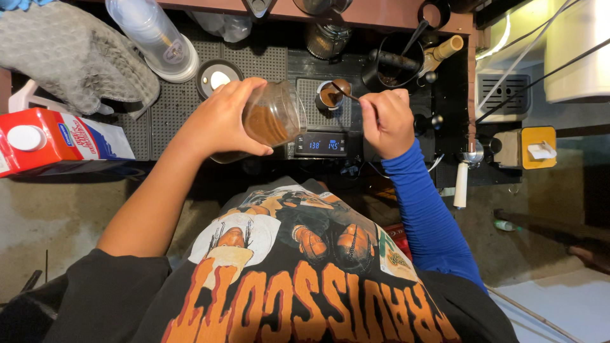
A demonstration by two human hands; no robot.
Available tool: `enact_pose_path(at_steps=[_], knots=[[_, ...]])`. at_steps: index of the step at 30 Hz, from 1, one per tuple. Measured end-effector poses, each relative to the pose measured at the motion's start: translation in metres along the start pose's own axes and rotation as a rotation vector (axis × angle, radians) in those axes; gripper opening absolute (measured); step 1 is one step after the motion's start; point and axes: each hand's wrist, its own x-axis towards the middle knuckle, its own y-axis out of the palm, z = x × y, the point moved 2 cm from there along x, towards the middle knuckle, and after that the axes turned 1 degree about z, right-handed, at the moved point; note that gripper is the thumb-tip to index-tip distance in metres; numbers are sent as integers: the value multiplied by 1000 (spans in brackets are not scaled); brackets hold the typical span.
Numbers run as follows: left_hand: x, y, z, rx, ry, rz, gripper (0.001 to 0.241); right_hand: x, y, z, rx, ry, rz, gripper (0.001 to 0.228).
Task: The person prepares a beverage by first cleaning a plastic cup with a cloth, then weighing and scooping a brown powder into a metal portafilter basket. They use a digital scale to measure the powder and a spoon to transfer it.
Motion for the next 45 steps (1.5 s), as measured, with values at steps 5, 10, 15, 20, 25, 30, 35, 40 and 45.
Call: enact_pose_path(at_steps=[5, 10, 15, 20, 25, 30, 35, 40, 45], knots=[[7, 5, -2, -12, -11, 16, 110, -3, 0, -5, 0, 51, -9, 8], [11, 9, -5, -20, 83, -23, 110, -5, 10, -14, 3, 81, -36, 5], [10, 12, -3, -18, 31, -1, 110, -7, 33, -28, 20, 125, -30, 5], [5, 11, -3, -18, 22, -8, 110, -16, 51, -49, 149, 295, -55, 11], [0, 9, 0, -16, -17, 1, 109, -27, 56, -76, 489, 509, -163, 17], [-1, 10, 2, 8, -3, -19, 109, -38, 54, -93, 599, 696, -257, 19], [8, 14, 0, 9, 31, -23, 110, -29, 28, -73, 662, 656, -403, 15], [17, 26, -9, -2, 20, 11, 111, -33, 19, -3, 501, 250, -13, 13], [21, 30, -10, -46, 78, -14, 110, -23, 10, -13, 575, 499, -87, 12]])
